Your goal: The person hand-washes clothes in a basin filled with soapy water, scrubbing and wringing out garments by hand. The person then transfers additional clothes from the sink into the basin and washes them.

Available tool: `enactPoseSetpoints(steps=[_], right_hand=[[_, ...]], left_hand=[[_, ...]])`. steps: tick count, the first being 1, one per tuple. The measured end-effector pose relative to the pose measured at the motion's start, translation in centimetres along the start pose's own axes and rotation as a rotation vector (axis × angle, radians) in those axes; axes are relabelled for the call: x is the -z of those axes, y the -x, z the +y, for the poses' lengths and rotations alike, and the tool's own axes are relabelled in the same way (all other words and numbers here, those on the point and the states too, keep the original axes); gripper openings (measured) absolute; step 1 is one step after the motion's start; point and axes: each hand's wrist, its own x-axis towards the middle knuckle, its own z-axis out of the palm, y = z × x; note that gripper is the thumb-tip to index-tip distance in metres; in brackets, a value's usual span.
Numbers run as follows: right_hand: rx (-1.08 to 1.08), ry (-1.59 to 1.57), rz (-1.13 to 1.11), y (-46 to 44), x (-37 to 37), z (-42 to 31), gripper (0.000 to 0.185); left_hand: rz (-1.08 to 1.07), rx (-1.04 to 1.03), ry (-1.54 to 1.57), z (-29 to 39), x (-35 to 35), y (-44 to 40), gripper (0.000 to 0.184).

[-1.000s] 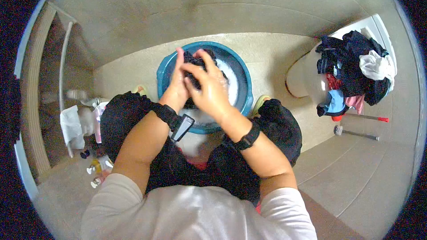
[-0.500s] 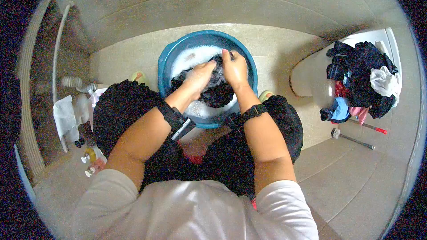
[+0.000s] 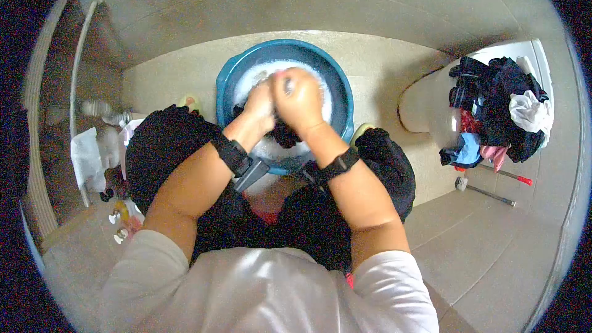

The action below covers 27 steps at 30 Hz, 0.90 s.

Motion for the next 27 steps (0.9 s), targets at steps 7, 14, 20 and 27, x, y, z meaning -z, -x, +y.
enactPoseSetpoints(steps=[7, 14, 20, 27], right_hand=[[-0.217, -0.182, -0.272, -0.8, 1.6, 6.2, 0.068], [-0.304, -0.168, -0.447, -0.6, 5.1, 6.1, 0.042], [0.349, 0.009, -0.323, 0.2, 7.2, -3.0, 0.027], [0.282, -0.145, -0.249, 2.2, 3.8, -2.9, 0.014]], left_hand=[[-0.097, 0.282, -0.019, 1.1, 1.5, -0.7, 0.074], [-0.361, 0.307, 0.232, 1.7, 2.0, 0.8, 0.1], [-0.416, 0.628, 0.267, -0.1, 2.0, 2.1, 0.089], [-0.29, 0.271, 0.347, -0.2, 0.6, 0.9, 0.027]])
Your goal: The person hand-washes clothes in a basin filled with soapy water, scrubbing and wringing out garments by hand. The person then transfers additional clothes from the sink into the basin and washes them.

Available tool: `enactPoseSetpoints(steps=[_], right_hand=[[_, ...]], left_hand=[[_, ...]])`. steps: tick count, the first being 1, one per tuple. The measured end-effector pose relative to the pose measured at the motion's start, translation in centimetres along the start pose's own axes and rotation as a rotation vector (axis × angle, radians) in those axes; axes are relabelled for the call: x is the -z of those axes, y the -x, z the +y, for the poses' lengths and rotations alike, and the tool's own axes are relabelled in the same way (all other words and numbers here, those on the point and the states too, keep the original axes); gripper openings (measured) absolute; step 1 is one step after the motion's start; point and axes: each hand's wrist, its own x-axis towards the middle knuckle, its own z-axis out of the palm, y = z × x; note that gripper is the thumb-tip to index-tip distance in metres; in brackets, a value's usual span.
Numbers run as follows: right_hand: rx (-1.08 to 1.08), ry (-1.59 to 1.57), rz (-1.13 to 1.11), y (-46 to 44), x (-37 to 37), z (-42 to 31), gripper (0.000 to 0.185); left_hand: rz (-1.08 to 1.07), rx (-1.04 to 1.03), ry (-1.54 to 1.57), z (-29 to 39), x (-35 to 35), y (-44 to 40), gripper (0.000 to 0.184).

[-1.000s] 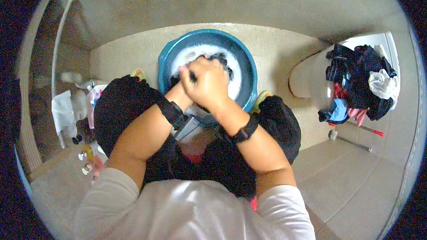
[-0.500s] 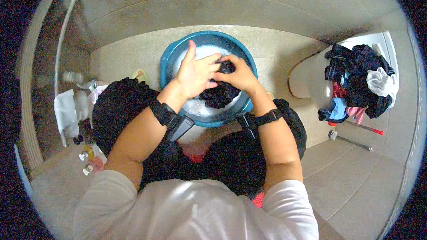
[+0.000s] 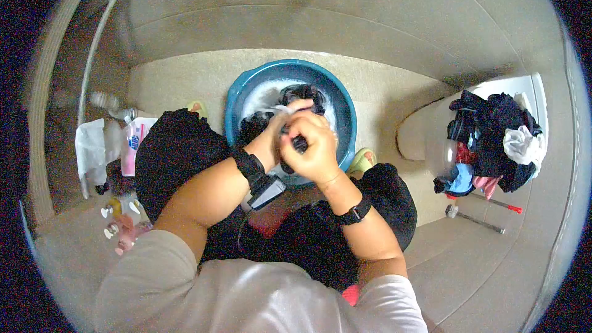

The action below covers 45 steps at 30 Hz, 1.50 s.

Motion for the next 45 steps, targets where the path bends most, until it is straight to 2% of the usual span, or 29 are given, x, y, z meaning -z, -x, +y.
enactPoseSetpoints(steps=[1, 2, 3, 5, 6, 7, 9, 10, 12, 13, 16, 17, 19, 20, 21, 23, 25, 27, 28, 29, 31, 33, 34, 35, 38, 39, 41, 43, 45], right_hand=[[-0.117, -0.108, 0.089, 0.5, -0.4, 1.0, 0.012], [-0.241, -0.33, 0.182, 0.4, -1.0, 2.0, 0.013], [-0.392, -0.331, 0.221, 0.7, -0.9, 2.6, 0.012], [-0.469, -0.238, 0.262, 1.2, -0.7, 4.8, 0.013], [-0.53, -0.294, 0.323, 1.2, -0.8, 6.1, 0.015], [-0.595, -0.35, 0.382, 1.5, -0.9, 7.2, 0.017], [-0.585, -0.292, 0.33, 1.9, -0.3, 8.9, 0.019], [-0.699, -0.371, 0.286, 2.6, -0.2, 10.3, 0.02], [-0.887, -0.478, 0.207, 2.4, -0.3, 9.4, 0.024], [-0.852, -0.481, 0.006, 4.9, -0.5, 14.2, 0.032], [-1.34, -0.991, -0.259, 3.4, 1.6, 10.3, 0.051], [-1.309, -1.156, -0.271, 3.5, 2.4, 9.8, 0.056], [-1.236, -1.384, 0.018, 3.1, 2.3, 9.2, 0.059], [-1.097, -1.586, -0.036, 2.7, 3.0, 9.0, 0.055], [-1.195, -1.607, 0.04, 2.1, 3.7, 8.8, 0.056], [-1.229, -1.493, -0.023, 1.0, 4.6, 7.9, 0.054], [-1.078, -0.869, -0.14, 1.0, 4.2, 7.7, 0.051], [-0.934, -0.676, -0.039, 0.1, 4.3, 7.2, 0.036], [-0.868, -0.617, -0.021, -0.4, 4.7, 6.4, 0.034], [-0.805, -0.559, 0.0, -0.8, 5.2, 5.1, 0.033], [-0.559, -0.498, -0.099, -1.2, 6.1, 3.1, 0.041], [-0.371, -0.348, -0.21, -1.0, 5.6, 0.5, 0.049], [-0.269, -0.069, -0.305, 0.0, 5.0, 0.7, 0.055], [-0.283, 0.0, -0.374, -0.2, 4.4, -0.9, 0.059], [-0.348, -0.212, -0.444, 1.1, 2.4, 1.1, 0.056], [-0.44, -0.26, -0.513, 1.0, 2.6, 1.5, 0.06], [-0.642, -0.271, -0.372, 2.9, 2.1, 5.5, 0.064], [-0.687, -0.245, -0.058, 2.1, 2.8, 6.5, 0.073], [-0.498, -0.269, 0.12, 1.2, 2.9, 6.7, 0.081]], left_hand=[[0.008, 0.043, 0.009, -0.8, 1.8, -1.7, 0.023], [-0.19, -0.137, 0.021, -1.3, 2.2, -2.0, 0.016], [-0.058, -0.063, 0.205, -2.1, 2.5, -2.1, 0.014], [0.079, -0.03, 0.087, -1.9, 1.6, -2.9, 0.012], [0.101, -0.161, 0.112, -2.4, 0.9, -2.6, 0.012], [0.152, -0.139, -0.027, -3.0, 3.3, -4.7, 0.013], [0.299, -0.18, -0.252, -2.3, 1.7, -3.6, 0.018], [0.301, -0.18, -0.251, -2.0, 1.4, -3.2, 0.018], [0.462, -0.352, -1.04, -1.5, 1.3, -2.5, 0.027], [0.576, -0.416, -1.287, -1.1, 0.2, -1.6, 0.037], [0.413, -0.312, -1.631, -0.6, -1.6, 0.5, 0.049], [0.351, -0.405, -1.731, -1.1, -1.7, 0.9, 0.048], [0.209, -0.369, -1.893, -2.6, -0.6, 0.5, 0.054], [0.147, -0.449, -1.981, -3.1, -0.5, 0.8, 0.051], [0.063, -0.346, -2.022, -3.3, -0.8, 0.9, 0.048], [-0.095, -0.387, -2.109, -4.1, -0.6, 1.1, 0.051], [-0.12, -0.428, -2.05, -4.3, -0.1, 0.9, 0.053], [-0.273, -0.147, -0.676, -4.2, 1.2, 0.3, 0.063], [-0.05, -0.013, -0.241, -4.0, 2.9, -0.8, 0.076], [0.045, 0.188, -0.024, -1.8, 3.5, -0.1, 0.092], [0.102, 0.207, 0.107, -0.5, 5.4, -0.8, 0.096], [-0.144, -0.005, 0.171, 1.0, 3.1, -0.5, 0.098], [-0.191, 0.016, 0.195, 2.3, 1.9, 0.0, 0.097], [-0.168, -0.061, 0.134, 3.2, 1.7, -0.2, 0.092], [-0.145, -0.101, 0.12, 3.9, 2.2, -1.5, 0.081], [-0.117, -0.117, 0.16, 3.9, 1.8, -1.5, 0.066], [-0.097, -0.115, 0.269, 4.8, 1.3, -1.3, 0.033], [-0.013, -0.138, 0.269, 4.7, 1.1, -1.7, 0.024], [-0.025, -0.101, 0.203, 3.6, 2.3, -3.0, 0.021]])
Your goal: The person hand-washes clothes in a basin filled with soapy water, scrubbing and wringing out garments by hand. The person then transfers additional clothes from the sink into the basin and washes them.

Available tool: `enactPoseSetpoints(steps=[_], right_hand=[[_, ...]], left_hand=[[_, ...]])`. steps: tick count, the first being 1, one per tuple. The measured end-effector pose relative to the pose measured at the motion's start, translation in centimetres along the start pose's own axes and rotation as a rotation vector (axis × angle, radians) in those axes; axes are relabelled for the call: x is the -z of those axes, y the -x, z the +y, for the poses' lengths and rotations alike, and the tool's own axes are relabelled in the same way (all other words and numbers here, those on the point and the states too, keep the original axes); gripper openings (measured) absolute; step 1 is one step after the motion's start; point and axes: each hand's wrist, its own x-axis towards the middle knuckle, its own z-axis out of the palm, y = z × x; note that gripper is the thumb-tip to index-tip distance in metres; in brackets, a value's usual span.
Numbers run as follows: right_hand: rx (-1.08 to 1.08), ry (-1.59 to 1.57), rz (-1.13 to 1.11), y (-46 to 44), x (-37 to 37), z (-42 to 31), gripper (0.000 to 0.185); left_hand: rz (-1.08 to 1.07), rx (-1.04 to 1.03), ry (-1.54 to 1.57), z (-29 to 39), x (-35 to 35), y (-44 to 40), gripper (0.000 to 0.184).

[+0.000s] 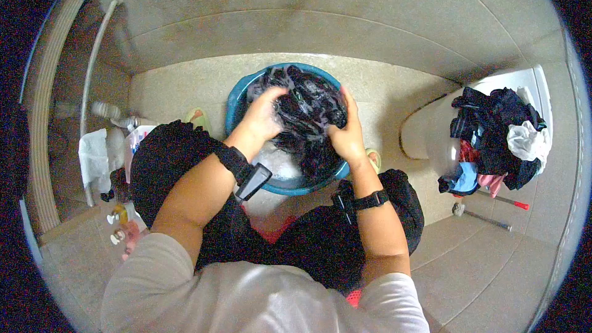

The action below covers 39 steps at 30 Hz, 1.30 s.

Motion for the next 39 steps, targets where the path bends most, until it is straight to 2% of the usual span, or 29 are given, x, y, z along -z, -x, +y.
enactPoseSetpoints(steps=[2, 3, 4, 6, 7, 8, 10, 14, 16, 17, 19, 20, 21, 22, 23, 25, 26, 27, 28, 30, 31, 32, 33, 34, 35, 36, 37, 38, 39], right_hand=[[0.131, 0.194, -0.026, 0.6, -0.6, -2.2, 0.082], [0.2, 0.192, -0.089, 0.5, -1.6, -3.2, 0.084], [0.256, 0.19, -0.153, 0.7, -2.3, -4.3, 0.076], [0.354, 0.423, -0.184, 1.2, -4.5, -6.3, 0.062], [0.366, 0.566, -0.144, 1.5, -5.6, -6.7, 0.057], [0.425, 0.578, -0.056, 1.3, -6.3, -6.5, 0.047], [0.399, 0.645, -0.014, 0.9, -7.2, -5.2, 0.036], [0.337, 0.567, 0.04, 0.3, -7.7, -1.6, 0.026], [0.062, 0.43, 0.056, 0.4, -7.4, -0.3, 0.02], [0.058, 0.429, 0.052, 0.3, -7.3, 1.6, 0.02], [-0.108, 0.146, 0.165, -0.6, -6.7, 5.5, 0.02], [-0.213, 0.006, 0.155, -1.1, -5.6, 4.7, 0.024], [-0.159, -0.048, 0.181, -1.4, -5.3, 3.9, 0.025], [-0.106, -0.096, 0.205, -1.6, -4.9, 3.4, 0.027], [-0.266, -0.125, 0.183, -1.8, -4.1, 4.5, 0.03], [-0.598, -0.486, 0.096, -3.0, -2.5, 6.4, 0.056], [-0.795, -0.627, 0.046, -3.2, -1.5, 6.1, 0.07], [-0.847, -0.753, -0.172, -3.1, -0.7, 2.0, 0.093], [-0.783, -0.744, -0.279, -3.0, -0.4, -0.7, 0.1], [-0.84, -0.774, -0.389, -2.7, 1.0, -1.2, 0.094], [-0.75, -0.579, -0.469, -2.4, 0.9, -1.6, 0.087], [-0.656, -0.382, -0.543, -2.0, 0.7, -2.3, 0.081], [-0.609, -0.293, -0.614, -1.9, 0.3, -4.5, 0.074], [-0.614, -0.302, -0.601, -1.8, 0.3, -3.2, 0.07], [-0.567, -0.098, -0.459, -1.6, 0.3, -4.3, 0.063], [-0.513, 0.103, -0.313, -1.4, 0.3, -5.5, 0.056], [-0.509, 0.102, -0.311, -1.2, 0.6, -5.7, 0.056], [-0.434, -0.084, -0.225, -1.0, 1.0, -5.7, 0.05], [-0.357, -0.267, -0.138, -0.9, 1.5, -5.7, 0.044]], left_hand=[[0.058, 0.026, 0.009, -0.8, 1.5, -0.4, 0.023], [0.051, 0.037, 0.005, -1.2, 2.1, -0.5, 0.027], [-0.153, 0.017, -0.043, -1.7, 4.1, -2.0, 0.032], [-0.046, -0.227, -0.363, -2.9, 1.2, 2.0, 0.035], [-0.212, -0.075, 0.085, -3.1, -0.2, 3.4, 0.032], [-0.28, 0.008, 0.223, -3.2, -0.3, 3.6, 0.032], [-0.295, 0.095, 0.228, -4.0, 0.8, 2.9, 0.031], [-0.148, 0.056, 0.061, -5.2, 5.7, -0.5, 0.03], [-0.049, 0.048, 0.023, -6.1, 6.9, -1.3, 0.029], [0.116, 0.021, -0.046, -6.6, 6.3, -1.5, 0.022], [0.188, 0.004, -0.175, -6.8, 4.3, -1.0, 0.021], [0.258, -0.014, -0.307, -6.7, 3.9, -0.8, 0.02], [0.357, 0.036, -0.486, -6.1, 2.9, -0.6, 0.014], [0.329, 0.027, -0.498, -5.9, 2.1, -0.1, 0.012], [0.311, -0.028, -0.565, -6.2, 1.6, 0.1, 0.013], [0.289, -0.088, -0.633, -6.5, 1.5, 0.0, 0.014], [0.293, -0.205, -0.943, -6.6, 2.3, -0.2, 0.017], [0.293, -0.327, -1.253, -6.5, 2.8, -0.2, 0.023], [0.243, -0.321, -1.544, -5.7, 1.8, 0.7, 0.027], [-0.051, -0.381, -1.856, -4.6, -3.9, 4.5, 0.026], [-0.136, -0.384, -2.027, -5.0, -4.5, 4.8, 0.025], [-0.25, -0.423, -2.019, -5.3, -4.5, 5.0, 0.03], [-0.247, -0.389, -2.023, -5.6, -4.3, 5.5, 0.032], [-0.247, -0.355, -2.029, -5.9, -4.2, 6.0, 0.033], [-0.266, -0.421, -2.149, -5.9, -3.9, 6.0, 0.046], [-0.27, -0.424, -2.153, -5.6, -3.7, 6.0, 0.046], [-0.424, -0.397, -1.877, -4.9, -3.5, 5.8, 0.053], [-0.558, -0.365, -1.592, -4.0, -3.7, 5.7, 0.059], [-0.568, -0.087, -1.327, -2.9, -4.3, 5.7, 0.069]])
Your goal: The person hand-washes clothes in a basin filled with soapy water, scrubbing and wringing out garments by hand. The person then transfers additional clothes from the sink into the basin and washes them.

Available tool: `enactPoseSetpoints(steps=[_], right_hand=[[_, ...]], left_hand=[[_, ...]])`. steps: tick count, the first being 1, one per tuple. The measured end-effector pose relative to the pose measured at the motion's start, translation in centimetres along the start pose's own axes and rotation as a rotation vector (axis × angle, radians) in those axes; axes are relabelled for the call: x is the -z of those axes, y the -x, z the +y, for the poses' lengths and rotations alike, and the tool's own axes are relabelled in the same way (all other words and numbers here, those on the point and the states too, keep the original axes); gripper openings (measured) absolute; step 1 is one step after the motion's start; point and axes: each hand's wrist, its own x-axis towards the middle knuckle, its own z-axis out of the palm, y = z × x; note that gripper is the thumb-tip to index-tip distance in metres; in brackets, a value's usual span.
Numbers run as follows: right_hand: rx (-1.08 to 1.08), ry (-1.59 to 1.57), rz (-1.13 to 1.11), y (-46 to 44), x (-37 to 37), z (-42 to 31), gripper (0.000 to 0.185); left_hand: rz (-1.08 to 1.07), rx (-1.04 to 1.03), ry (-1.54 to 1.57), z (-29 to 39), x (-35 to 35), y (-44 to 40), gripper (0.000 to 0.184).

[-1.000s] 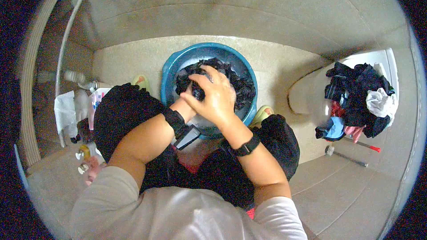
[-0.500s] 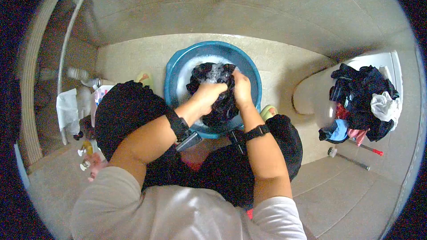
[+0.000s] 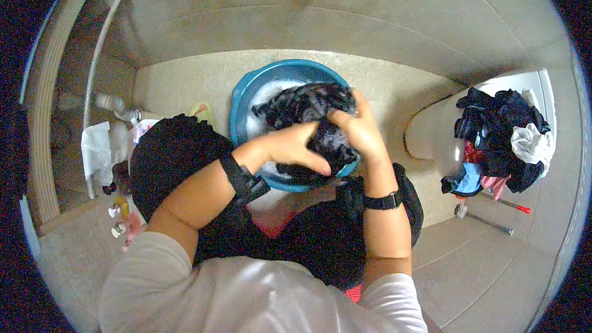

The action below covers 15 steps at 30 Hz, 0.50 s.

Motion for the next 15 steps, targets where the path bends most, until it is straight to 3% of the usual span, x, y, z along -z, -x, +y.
enactPoseSetpoints(steps=[1, 3, 5, 7, 9, 10, 11, 12, 13, 15], right_hand=[[0.187, 0.087, -0.011, 0.1, 0.7, -0.2, 0.039], [0.339, 0.115, -0.02, 1.0, 0.7, -0.4, 0.048], [0.413, 0.449, -0.022, 2.1, 0.0, -0.4, 0.058], [0.495, 0.758, -0.075, 2.6, -0.9, 1.8, 0.069], [0.138, 0.853, -0.35, 3.5, -3.4, -0.1, 0.075], [0.139, 0.851, -0.348, 3.2, -3.1, 0.7, 0.075], [0.324, 0.727, -0.251, 2.7, -2.5, 2.1, 0.067], [0.501, 0.596, -0.153, 2.6, -2.4, 1.9, 0.058], [0.158, 0.658, -0.062, 2.5, -1.4, 1.0, 0.073], [0.172, 0.428, 0.235, 0.0, 0.7, 2.3, 0.071]], left_hand=[[-0.003, -0.005, -0.002, -1.7, 1.1, -0.2, 0.069], [-0.068, 0.195, 1.098, -5.1, 2.6, -0.8, 0.088], [0.422, 0.41, 1.141, -4.1, 3.0, -0.7, 0.098], [0.319, 0.092, 1.336, -2.6, 4.0, -0.7, 0.089], [0.374, 0.095, 1.236, -2.1, 4.8, -1.2, 0.079], [0.399, 0.173, 1.211, -2.3, 5.0, -1.3, 0.065], [0.519, 0.254, 1.185, -1.9, 4.8, -1.9, 0.04], [0.538, 0.269, 1.159, -3.1, 5.3, -2.2, 0.033], [0.557, 0.284, 1.131, -4.4, 5.8, -2.7, 0.026], [0.525, 0.206, 1.249, -5.5, 5.2, -3.1, 0.023]])
